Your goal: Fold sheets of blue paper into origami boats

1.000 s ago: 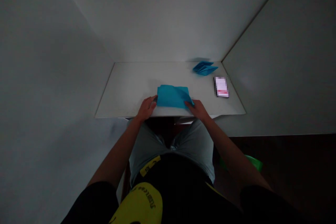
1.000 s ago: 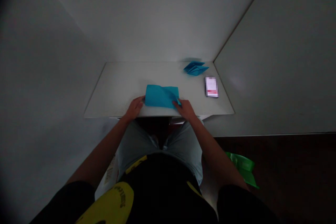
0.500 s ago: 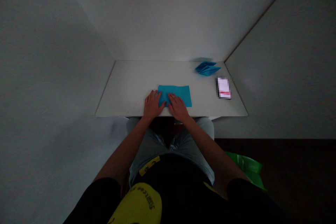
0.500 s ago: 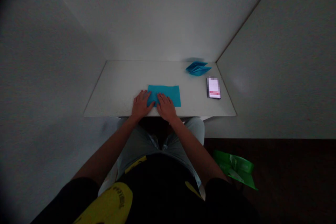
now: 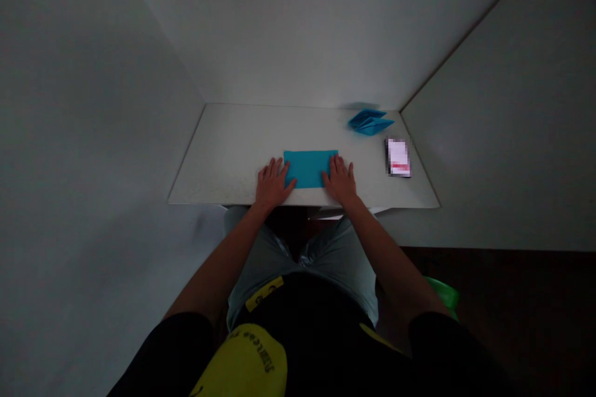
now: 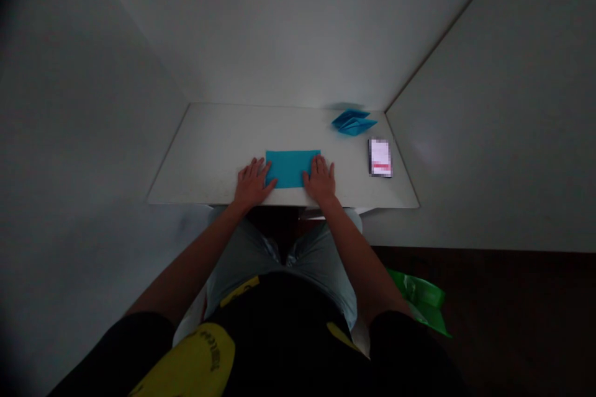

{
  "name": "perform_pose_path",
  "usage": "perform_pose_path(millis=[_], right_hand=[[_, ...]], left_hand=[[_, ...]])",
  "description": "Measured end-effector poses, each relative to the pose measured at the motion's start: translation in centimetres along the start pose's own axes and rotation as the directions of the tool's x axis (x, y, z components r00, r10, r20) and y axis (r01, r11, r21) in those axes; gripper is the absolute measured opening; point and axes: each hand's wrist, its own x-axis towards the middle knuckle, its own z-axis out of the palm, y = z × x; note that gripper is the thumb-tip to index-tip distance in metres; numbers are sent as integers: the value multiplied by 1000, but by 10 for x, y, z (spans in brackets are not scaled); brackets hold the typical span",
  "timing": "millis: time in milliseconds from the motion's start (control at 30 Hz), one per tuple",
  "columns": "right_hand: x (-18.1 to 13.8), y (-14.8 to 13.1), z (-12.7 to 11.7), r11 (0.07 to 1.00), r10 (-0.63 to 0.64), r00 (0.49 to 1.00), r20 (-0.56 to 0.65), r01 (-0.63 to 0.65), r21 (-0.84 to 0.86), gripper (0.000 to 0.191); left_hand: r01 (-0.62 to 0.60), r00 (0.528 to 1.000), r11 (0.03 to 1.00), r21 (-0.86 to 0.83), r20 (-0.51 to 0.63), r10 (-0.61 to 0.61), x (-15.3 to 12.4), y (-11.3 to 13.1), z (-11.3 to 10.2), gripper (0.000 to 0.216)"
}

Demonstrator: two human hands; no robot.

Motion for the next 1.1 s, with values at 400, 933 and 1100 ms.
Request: perform_pose_path(millis=[400, 933, 1100], right_hand=[[24, -82, 26, 935, -342, 940, 9, 339, 100, 75], [32, -23, -2, 987, -156, 988, 13, 156, -42, 80], [32, -22, 0, 985, -169, 986, 0, 169, -18, 81]], left_hand=[[9, 999, 999, -35, -34, -11, 1, 1, -1, 69], [1, 999, 999, -47, -33, -3, 5, -1, 0, 71], [13, 998, 997, -72, -55, -17, 3, 0, -1, 75]])
